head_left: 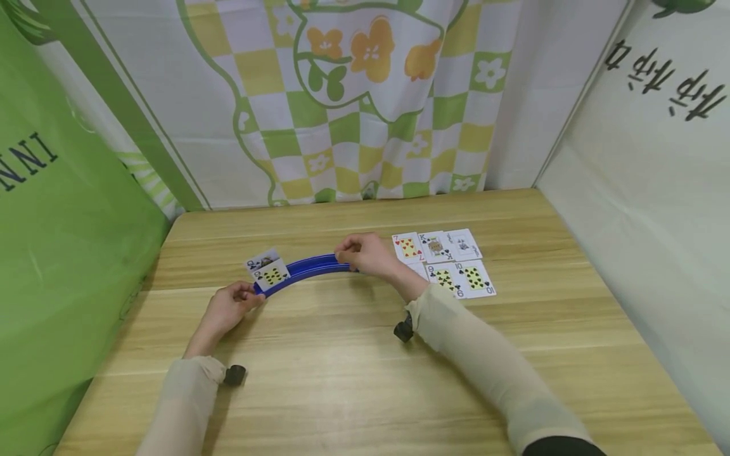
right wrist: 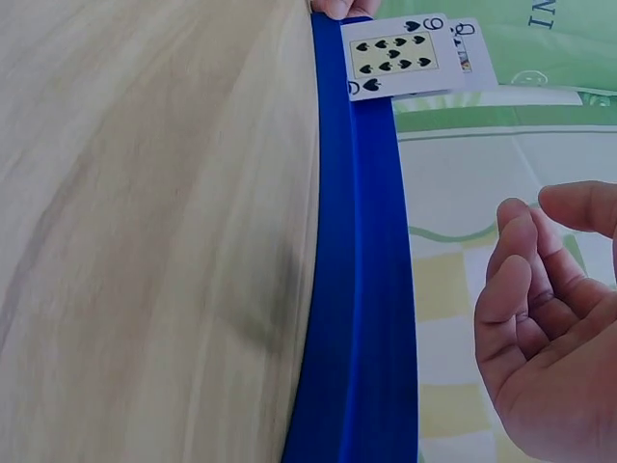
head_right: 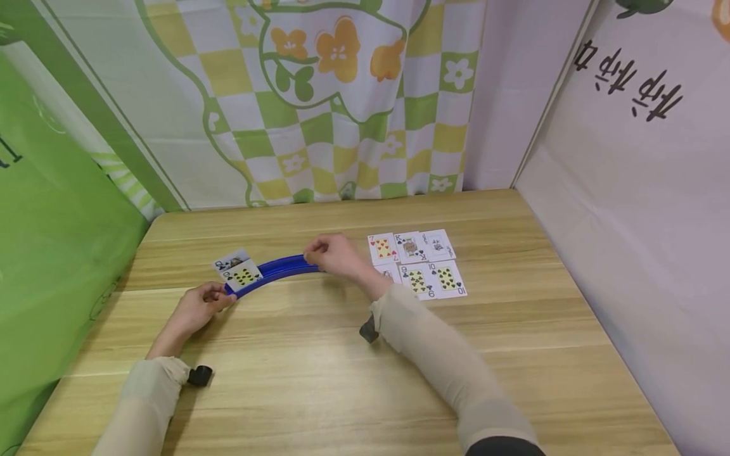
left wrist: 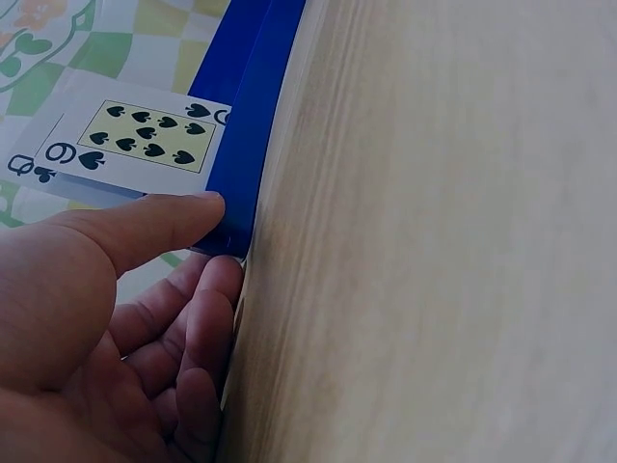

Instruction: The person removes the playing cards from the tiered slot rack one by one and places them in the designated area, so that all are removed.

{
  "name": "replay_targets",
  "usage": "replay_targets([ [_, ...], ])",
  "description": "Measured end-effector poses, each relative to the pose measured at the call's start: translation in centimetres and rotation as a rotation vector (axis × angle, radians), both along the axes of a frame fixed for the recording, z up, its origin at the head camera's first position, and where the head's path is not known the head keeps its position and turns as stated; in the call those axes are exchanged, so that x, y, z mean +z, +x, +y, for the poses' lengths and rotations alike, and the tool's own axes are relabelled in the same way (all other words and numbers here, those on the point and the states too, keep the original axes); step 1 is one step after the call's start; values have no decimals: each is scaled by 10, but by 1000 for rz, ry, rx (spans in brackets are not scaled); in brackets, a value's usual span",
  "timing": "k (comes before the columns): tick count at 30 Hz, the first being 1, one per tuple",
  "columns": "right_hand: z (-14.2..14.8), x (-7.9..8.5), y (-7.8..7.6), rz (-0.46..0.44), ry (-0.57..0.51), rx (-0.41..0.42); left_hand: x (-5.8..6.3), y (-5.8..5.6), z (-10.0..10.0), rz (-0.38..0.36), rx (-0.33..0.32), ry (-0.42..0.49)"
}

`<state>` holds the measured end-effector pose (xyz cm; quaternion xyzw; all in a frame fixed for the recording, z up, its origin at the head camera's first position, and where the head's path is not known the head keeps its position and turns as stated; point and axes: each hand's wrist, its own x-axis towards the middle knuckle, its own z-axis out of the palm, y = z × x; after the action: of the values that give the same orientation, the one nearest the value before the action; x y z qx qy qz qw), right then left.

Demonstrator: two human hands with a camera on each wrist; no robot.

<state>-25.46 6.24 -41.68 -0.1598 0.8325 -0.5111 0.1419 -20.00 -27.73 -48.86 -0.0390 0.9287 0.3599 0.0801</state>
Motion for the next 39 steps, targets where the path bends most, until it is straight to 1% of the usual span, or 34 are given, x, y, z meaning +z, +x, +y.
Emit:
replay_targets([
  [6, -13, -3, 0, 16, 0, 23, 0, 1, 1, -5, -1, 5],
  [10, -20, -2, 0, 18, 17, 37, 0, 1, 1, -11, -1, 11],
  [16, -27, 1, -1, 11, 0, 52, 1, -1, 0, -3, -1, 5],
  [26, -38, 0, -1, 13, -16, 50, -1, -2, -1, 7, -10, 6],
  [31, -44, -3, -3, 24, -23, 47, -2, -3, -1, 23, -12, 7],
  [39, -52, -11, -4, 30, -23, 43, -4, -2, -2, 15, -11, 13],
])
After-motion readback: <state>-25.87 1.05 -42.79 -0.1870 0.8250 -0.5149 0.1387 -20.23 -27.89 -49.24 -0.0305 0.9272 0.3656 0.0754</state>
